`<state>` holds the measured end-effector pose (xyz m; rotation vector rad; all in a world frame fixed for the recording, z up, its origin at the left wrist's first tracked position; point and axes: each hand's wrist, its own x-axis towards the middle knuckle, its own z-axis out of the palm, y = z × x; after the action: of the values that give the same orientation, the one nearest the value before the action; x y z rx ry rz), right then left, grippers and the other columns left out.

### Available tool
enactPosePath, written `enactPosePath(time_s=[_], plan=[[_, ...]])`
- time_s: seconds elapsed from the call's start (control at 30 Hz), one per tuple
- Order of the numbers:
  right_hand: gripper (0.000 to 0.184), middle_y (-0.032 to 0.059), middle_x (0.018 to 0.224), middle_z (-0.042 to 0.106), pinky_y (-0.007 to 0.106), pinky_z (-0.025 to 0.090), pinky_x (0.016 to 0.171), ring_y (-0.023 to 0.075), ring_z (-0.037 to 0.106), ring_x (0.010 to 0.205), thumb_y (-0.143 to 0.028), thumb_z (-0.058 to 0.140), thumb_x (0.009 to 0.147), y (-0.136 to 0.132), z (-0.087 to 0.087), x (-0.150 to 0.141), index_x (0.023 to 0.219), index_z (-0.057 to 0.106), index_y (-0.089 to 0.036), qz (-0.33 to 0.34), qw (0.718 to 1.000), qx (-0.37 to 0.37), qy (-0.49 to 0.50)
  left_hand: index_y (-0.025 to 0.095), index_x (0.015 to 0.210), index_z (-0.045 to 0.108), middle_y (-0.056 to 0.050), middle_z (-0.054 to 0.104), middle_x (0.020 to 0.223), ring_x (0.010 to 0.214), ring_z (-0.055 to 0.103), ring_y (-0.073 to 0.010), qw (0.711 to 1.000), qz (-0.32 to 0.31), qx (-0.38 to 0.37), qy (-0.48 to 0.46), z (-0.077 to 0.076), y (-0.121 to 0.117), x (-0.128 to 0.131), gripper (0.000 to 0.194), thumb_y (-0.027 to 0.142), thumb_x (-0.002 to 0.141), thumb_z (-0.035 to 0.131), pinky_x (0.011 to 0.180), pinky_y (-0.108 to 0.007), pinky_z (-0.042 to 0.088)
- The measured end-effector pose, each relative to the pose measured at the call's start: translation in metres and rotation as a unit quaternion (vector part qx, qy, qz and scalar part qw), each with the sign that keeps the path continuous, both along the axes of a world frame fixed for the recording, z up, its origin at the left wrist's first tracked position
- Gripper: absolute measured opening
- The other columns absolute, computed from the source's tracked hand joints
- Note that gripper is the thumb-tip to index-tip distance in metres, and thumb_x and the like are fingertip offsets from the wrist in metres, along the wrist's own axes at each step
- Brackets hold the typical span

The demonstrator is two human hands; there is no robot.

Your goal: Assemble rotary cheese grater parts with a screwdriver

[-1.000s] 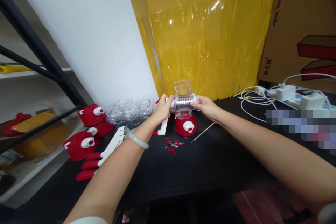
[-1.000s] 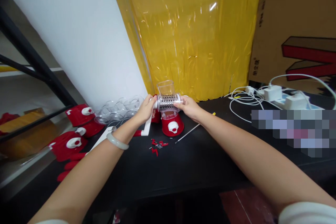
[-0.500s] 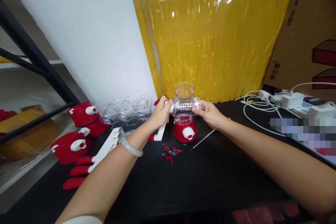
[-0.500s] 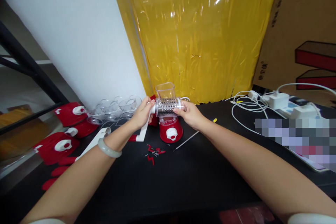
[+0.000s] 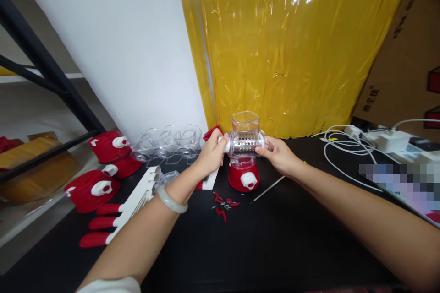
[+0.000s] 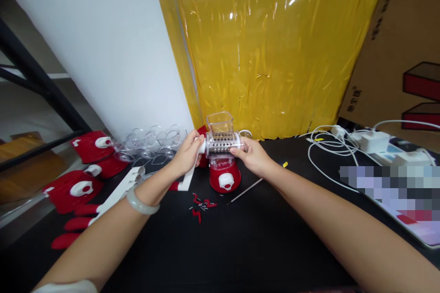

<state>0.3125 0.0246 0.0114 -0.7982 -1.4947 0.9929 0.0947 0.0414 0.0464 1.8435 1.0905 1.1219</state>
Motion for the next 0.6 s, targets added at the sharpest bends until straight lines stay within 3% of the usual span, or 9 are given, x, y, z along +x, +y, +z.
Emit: enactPosePath(time_s=[0.2,0.27,0.37,0.47,0.6], plan=[[0.040,0.0072,0.095,0.073,0.040,0.048,0.089,0.0240,0.066,0.091,-0.051,0.075,0.070,0.000,-0.001,-0.002,0.093,0.066,-0.020,-0.013,1.000,-0.003,-0.008,0.024,0.080,0.039,0.006,0.046,0.056,0.048,0.046,-0.0121,0.995,0.096,0.031,-0.027,-0.005,-0.010,0.012,0.025,0.045,0.092,0.046,0.046,-0.023,0.032],[0.040,0.0071,0.093,0.073,0.041,0.049,0.089,0.0243,0.066,0.091,-0.051,0.075,0.069,0.001,-0.001,-0.001,0.093,0.066,-0.020,-0.013,1.000,-0.010,-0.004,0.024,0.079,0.039,0.006,0.045,0.055,0.047,0.045,-0.0119,0.995,0.095,0.014,-0.037,-0.004,-0.010,0.012,0.025,0.044,0.091,0.047,0.045,-0.022,0.032],[0.043,0.0078,0.094,0.074,0.043,0.048,0.092,0.0250,0.067,0.093,-0.050,0.078,0.067,0.002,-0.003,0.007,0.095,0.068,-0.020,-0.019,0.999,-0.014,0.026,0.024,0.079,0.038,0.007,0.043,0.053,0.040,0.040,-0.0103,0.995,0.075,-0.024,-0.059,0.009,-0.007,-0.007,0.025,0.044,0.091,0.047,0.040,-0.022,0.028],[0.047,0.0090,0.103,0.073,0.043,0.046,0.097,0.0260,0.066,0.101,-0.050,0.078,0.067,0.004,-0.004,0.014,0.102,0.069,-0.020,-0.040,0.993,-0.017,0.107,0.024,0.075,0.035,0.008,0.039,0.048,0.033,0.034,-0.0095,0.987,0.102,-0.021,-0.119,0.027,-0.010,-0.038,0.028,0.046,0.091,0.043,0.036,-0.022,0.027],[0.045,0.0094,0.105,0.073,0.043,0.044,0.100,0.0268,0.065,0.105,-0.045,0.081,0.066,0.007,-0.004,0.010,0.100,0.070,-0.019,-0.003,0.996,-0.024,0.082,0.024,0.075,0.038,0.006,0.044,0.049,0.033,0.039,-0.0101,0.996,0.004,-0.020,-0.084,0.044,-0.032,-0.055,0.029,0.046,0.089,0.049,0.036,-0.023,0.031]])
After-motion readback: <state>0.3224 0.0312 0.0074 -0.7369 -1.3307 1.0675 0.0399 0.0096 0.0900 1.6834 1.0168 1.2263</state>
